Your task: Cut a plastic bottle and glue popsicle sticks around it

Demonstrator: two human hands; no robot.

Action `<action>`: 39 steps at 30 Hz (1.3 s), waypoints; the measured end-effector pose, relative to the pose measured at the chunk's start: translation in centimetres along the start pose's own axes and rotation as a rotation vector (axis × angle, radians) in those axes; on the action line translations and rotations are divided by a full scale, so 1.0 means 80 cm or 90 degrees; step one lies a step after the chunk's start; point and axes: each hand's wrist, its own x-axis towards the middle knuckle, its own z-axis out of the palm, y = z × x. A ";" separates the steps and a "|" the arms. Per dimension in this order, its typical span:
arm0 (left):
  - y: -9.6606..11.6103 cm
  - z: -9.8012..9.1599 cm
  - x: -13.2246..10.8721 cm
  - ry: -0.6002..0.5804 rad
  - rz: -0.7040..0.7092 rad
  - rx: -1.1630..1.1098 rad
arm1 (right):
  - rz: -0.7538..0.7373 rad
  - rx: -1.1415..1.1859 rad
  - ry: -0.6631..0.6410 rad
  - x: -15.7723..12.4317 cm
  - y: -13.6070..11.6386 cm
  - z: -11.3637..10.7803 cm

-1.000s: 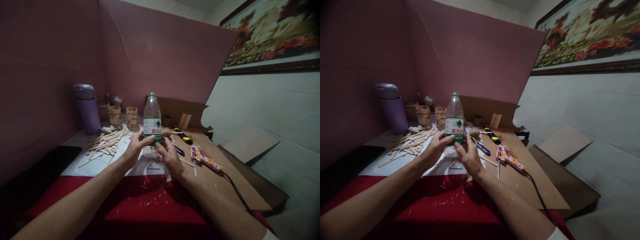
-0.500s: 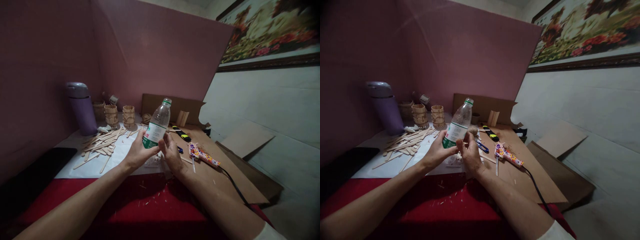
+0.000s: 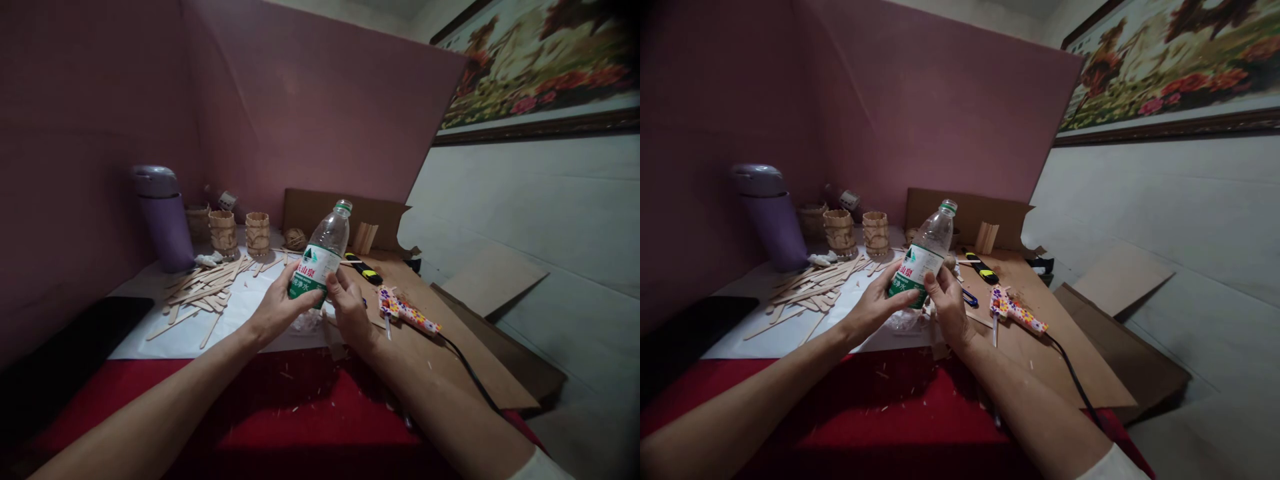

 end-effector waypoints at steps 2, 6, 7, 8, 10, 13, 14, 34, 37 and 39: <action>-0.003 0.000 0.000 0.027 0.007 0.022 | 0.007 0.012 0.003 0.001 0.002 0.000; -0.008 -0.002 0.000 0.065 0.033 0.071 | 0.014 0.016 -0.001 0.002 -0.002 0.002; -0.009 -0.003 0.000 0.062 0.048 0.074 | 0.020 0.012 0.006 0.002 -0.003 0.003; -0.009 -0.003 0.000 0.051 0.060 0.068 | 0.028 0.015 0.017 0.002 -0.005 0.003; -0.009 -0.005 0.001 0.014 0.053 0.024 | 0.040 0.037 0.036 0.001 -0.007 0.004; -0.009 -0.006 0.004 -0.015 -0.009 -0.080 | 0.037 0.061 0.052 0.000 -0.009 0.003; -0.009 -0.007 0.005 -0.019 -0.030 -0.112 | 0.034 0.063 0.055 0.000 -0.009 0.003; -0.011 -0.072 0.050 0.257 -0.077 0.599 | -0.017 0.052 0.101 -0.003 -0.013 0.006; -0.001 -0.107 0.071 0.296 -0.144 0.696 | -0.013 0.045 0.115 -0.003 -0.015 0.006; 0.005 -0.124 0.082 0.302 -0.194 0.750 | -0.014 0.038 0.113 -0.003 -0.017 0.007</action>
